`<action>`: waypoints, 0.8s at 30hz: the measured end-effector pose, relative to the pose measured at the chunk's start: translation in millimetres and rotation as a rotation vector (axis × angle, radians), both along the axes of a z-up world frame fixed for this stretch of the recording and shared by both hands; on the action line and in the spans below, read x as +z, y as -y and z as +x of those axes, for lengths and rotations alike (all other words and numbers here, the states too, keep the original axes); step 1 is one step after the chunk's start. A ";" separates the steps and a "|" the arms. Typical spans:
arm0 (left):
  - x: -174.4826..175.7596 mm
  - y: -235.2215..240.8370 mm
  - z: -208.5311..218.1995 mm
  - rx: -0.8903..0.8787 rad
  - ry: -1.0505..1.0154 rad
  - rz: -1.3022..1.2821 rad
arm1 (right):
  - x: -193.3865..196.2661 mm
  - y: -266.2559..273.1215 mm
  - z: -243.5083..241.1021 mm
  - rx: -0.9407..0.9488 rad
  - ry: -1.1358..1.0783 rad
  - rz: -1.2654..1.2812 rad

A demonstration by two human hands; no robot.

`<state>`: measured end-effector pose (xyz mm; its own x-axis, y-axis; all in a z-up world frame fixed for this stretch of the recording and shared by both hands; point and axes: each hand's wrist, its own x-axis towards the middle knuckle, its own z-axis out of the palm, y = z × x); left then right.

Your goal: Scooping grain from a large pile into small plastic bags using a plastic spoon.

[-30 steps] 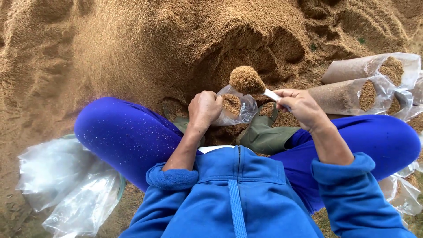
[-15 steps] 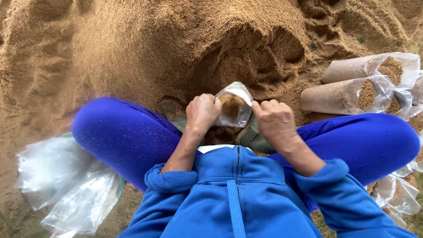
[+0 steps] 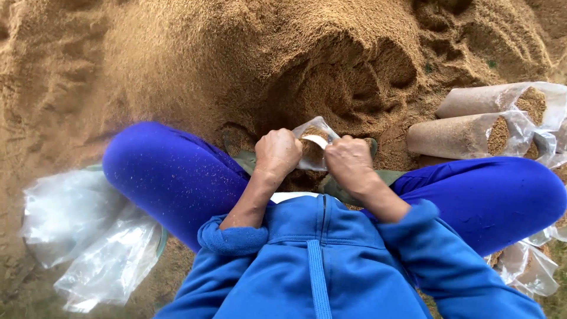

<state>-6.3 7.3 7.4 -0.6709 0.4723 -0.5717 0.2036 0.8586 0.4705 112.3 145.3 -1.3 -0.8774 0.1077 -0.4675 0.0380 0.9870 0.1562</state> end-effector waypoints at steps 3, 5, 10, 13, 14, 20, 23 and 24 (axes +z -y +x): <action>2.2 -2.9 -0.6 -0.001 0.009 0.000 | 21.3 -7.2 7.9 0.000 -0.108 0.025; 0.6 -5.0 -0.6 -0.017 0.011 -0.001 | -9.7 -4.2 14.6 0.012 -0.204 0.053; 5.0 -2.4 2.1 -0.026 -0.018 -0.018 | -55.7 3.6 15.2 0.060 -0.170 -0.008; 15.6 -4.2 -2.4 -0.020 -0.019 -0.023 | 15.8 -22.5 15.8 0.027 -0.274 -0.016; 13.7 -4.6 -2.3 -0.020 -0.020 -0.022 | 39.2 -34.6 13.2 0.028 -0.274 -0.015; 14.5 -5.4 -3.0 -0.028 0.008 -0.067 | 123.2 -91.3 1.0 -0.846 -0.128 -0.654; 14.2 -7.0 -3.2 -0.040 0.025 -0.091 | 121.6 -117.6 4.4 -0.982 -0.139 -0.829; 13.0 -6.4 -3.4 -0.031 0.028 -0.089 | 111.9 -128.4 4.3 -1.009 -0.176 -0.864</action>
